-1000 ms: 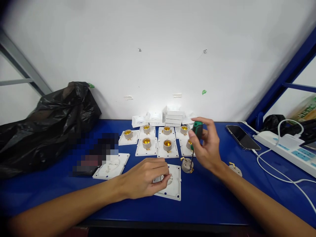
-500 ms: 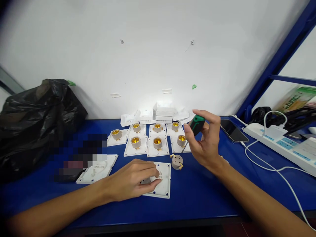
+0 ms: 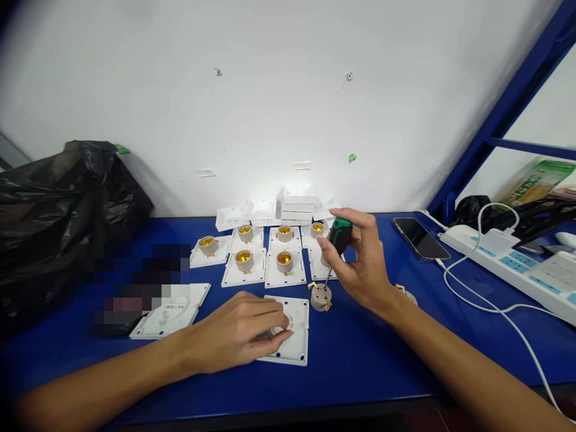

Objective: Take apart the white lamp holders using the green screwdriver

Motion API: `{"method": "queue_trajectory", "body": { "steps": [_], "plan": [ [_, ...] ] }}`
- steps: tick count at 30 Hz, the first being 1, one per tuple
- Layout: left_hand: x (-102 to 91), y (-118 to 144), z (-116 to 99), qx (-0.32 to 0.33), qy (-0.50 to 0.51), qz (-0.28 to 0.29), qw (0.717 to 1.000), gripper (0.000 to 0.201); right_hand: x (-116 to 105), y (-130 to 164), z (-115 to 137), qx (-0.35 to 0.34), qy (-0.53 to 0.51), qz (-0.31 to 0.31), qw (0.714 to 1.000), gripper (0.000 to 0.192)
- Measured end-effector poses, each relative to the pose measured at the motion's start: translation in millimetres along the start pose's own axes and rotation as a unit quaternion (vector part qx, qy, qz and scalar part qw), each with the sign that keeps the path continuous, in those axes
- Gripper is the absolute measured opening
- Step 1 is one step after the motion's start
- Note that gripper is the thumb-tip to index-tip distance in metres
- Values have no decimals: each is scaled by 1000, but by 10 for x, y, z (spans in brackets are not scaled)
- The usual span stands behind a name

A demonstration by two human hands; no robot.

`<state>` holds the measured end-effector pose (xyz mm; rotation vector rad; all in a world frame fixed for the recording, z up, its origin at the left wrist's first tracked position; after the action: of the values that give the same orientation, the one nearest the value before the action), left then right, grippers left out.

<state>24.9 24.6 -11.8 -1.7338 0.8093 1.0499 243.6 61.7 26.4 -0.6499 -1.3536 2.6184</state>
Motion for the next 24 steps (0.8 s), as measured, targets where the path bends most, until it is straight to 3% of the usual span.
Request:
{"method": "queue_trajectory", "body": {
  "steps": [15, 20, 24],
  "plan": [
    [2, 14, 1, -28, 10, 23, 999, 28, -28, -16, 19, -22, 3, -27, 999, 43],
    [-127, -150, 31, -60, -42, 16, 997, 14, -67, -53, 32, -39, 43, -55, 997, 39],
    [-212, -446, -22, -12, -114, 91, 989, 41, -80, -83, -12, -27, 67, -59, 996, 38]
  ]
}}
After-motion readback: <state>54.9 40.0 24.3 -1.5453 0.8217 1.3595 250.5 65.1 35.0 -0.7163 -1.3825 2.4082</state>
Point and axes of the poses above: each hand's wrist, its own y-axis away from the middle knuckle, its own x-axis out of the palm, z = x × y, the point moved 3 cm from there along -y, towards the middle knuckle, and after that the axes turned 3 degrees about z, right-handed, at the moved point
